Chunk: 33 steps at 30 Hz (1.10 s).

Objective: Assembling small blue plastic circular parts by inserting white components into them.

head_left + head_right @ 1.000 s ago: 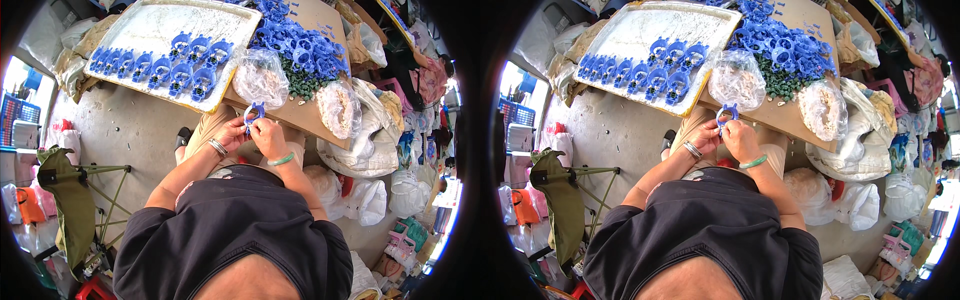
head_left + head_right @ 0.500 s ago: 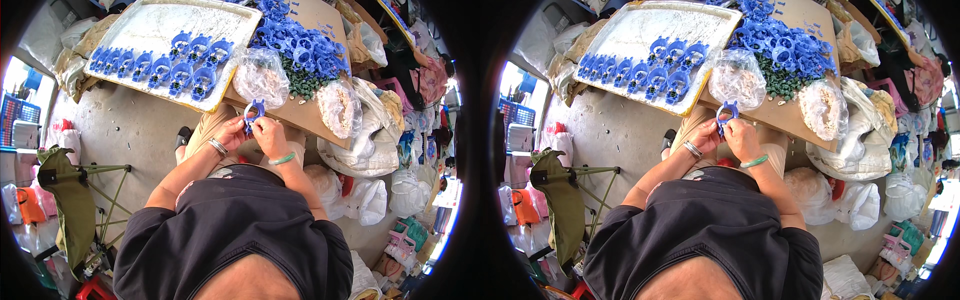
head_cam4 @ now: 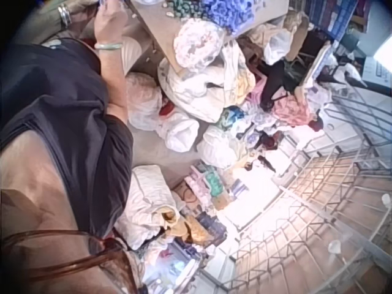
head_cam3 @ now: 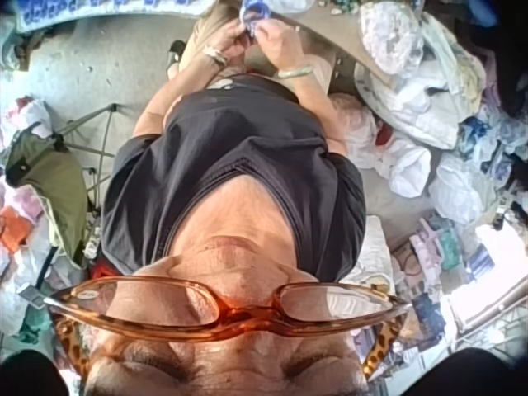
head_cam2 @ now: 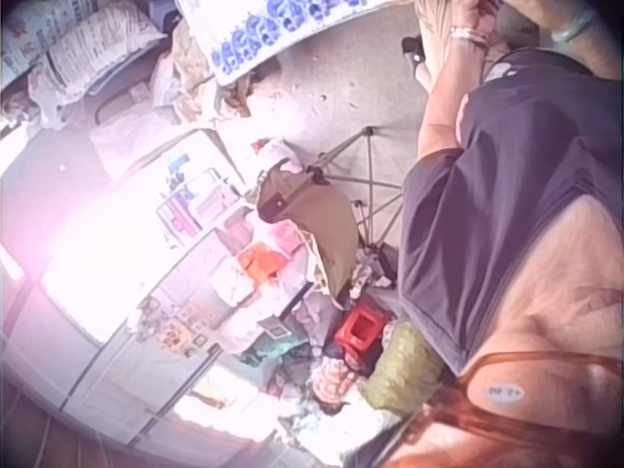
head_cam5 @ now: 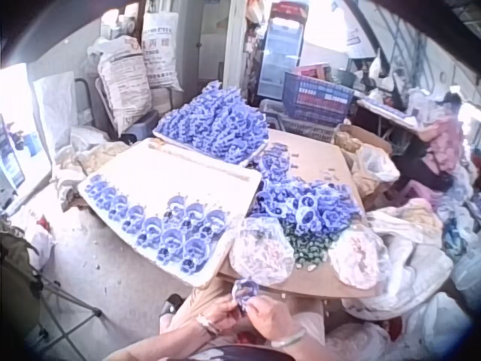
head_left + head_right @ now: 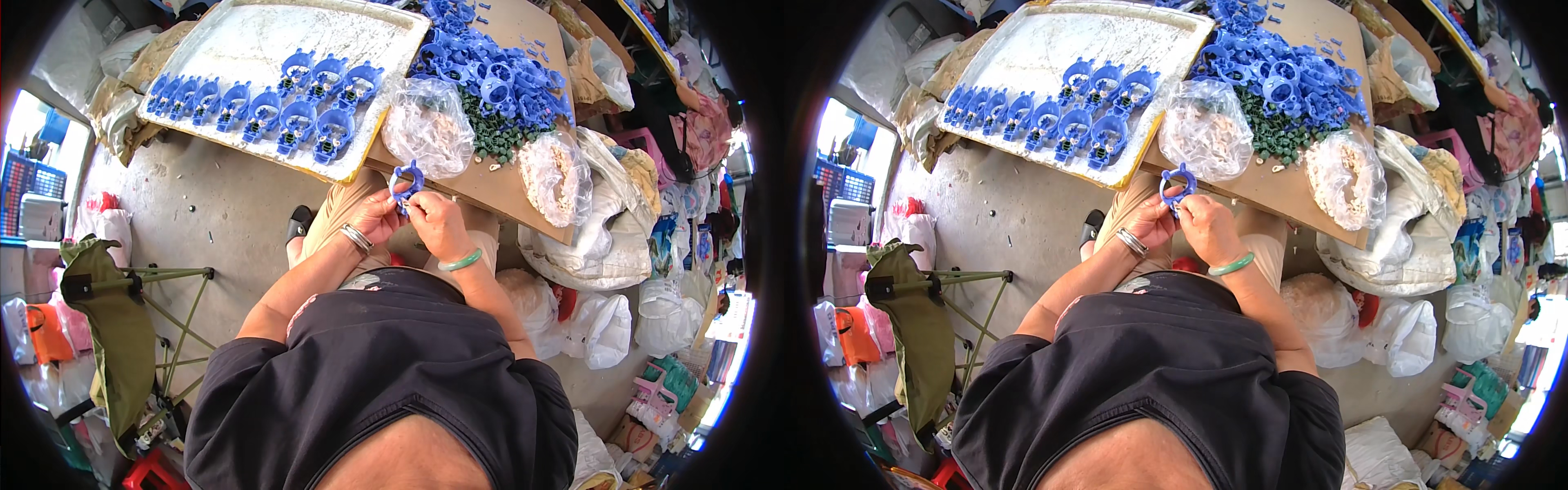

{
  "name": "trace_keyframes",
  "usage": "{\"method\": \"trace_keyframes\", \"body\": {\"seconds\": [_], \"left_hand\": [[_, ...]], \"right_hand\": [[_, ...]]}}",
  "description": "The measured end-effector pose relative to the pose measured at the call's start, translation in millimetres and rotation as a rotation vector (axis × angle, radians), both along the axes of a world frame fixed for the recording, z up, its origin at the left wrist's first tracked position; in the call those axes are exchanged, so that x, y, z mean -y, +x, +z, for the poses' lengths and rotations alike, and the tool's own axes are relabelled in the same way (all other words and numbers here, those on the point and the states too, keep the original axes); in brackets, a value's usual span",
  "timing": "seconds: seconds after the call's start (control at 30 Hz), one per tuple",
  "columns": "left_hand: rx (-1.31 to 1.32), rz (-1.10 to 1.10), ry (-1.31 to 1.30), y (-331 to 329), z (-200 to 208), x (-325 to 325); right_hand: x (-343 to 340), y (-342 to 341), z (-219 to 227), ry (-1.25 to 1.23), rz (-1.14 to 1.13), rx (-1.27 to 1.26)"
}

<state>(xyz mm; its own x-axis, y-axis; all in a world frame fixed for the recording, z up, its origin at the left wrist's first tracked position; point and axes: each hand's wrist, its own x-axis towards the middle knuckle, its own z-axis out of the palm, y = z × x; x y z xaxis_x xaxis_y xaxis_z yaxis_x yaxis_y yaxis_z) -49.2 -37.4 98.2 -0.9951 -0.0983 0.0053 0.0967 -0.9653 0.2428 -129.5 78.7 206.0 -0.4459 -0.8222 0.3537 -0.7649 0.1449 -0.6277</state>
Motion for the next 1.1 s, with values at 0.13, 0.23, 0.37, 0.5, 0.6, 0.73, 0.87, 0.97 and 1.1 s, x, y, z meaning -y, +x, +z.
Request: {"method": "trace_keyframes", "body": {"seconds": [0.13,0.23,0.37,0.5,0.6,0.73,0.87,0.97,1.1], "left_hand": [[-0.011,0.022,-0.001,0,1,-1],[0.000,0.019,0.004,0,-2,0],[0.017,0.012,0.017,0,-1,0],[0.000,0.010,0.028,0,6,-1],[0.001,0.004,0.018,0,4,0],[0.014,0.008,0.000,0,2,0],[0.014,-0.001,-0.003,1,2,1],[0.018,-0.006,-0.013,3,7,-1],[0.027,-0.027,-0.030,4,12,-1]], "right_hand": [[1,0,-1,-0.025,-0.046,0.093],[1,2,-1,-0.017,-0.069,0.129],[1,1,4,-0.033,-0.137,0.120],[-1,-5,9,0.015,-0.149,0.157],[-1,-5,9,0.029,-0.111,0.137],[-1,-3,6,0.071,-0.090,0.180],[0,-2,8,0.069,-0.088,0.165],[-1,-1,4,0.082,-0.079,0.141],[0,4,-2,0.112,-0.125,0.030]]}}
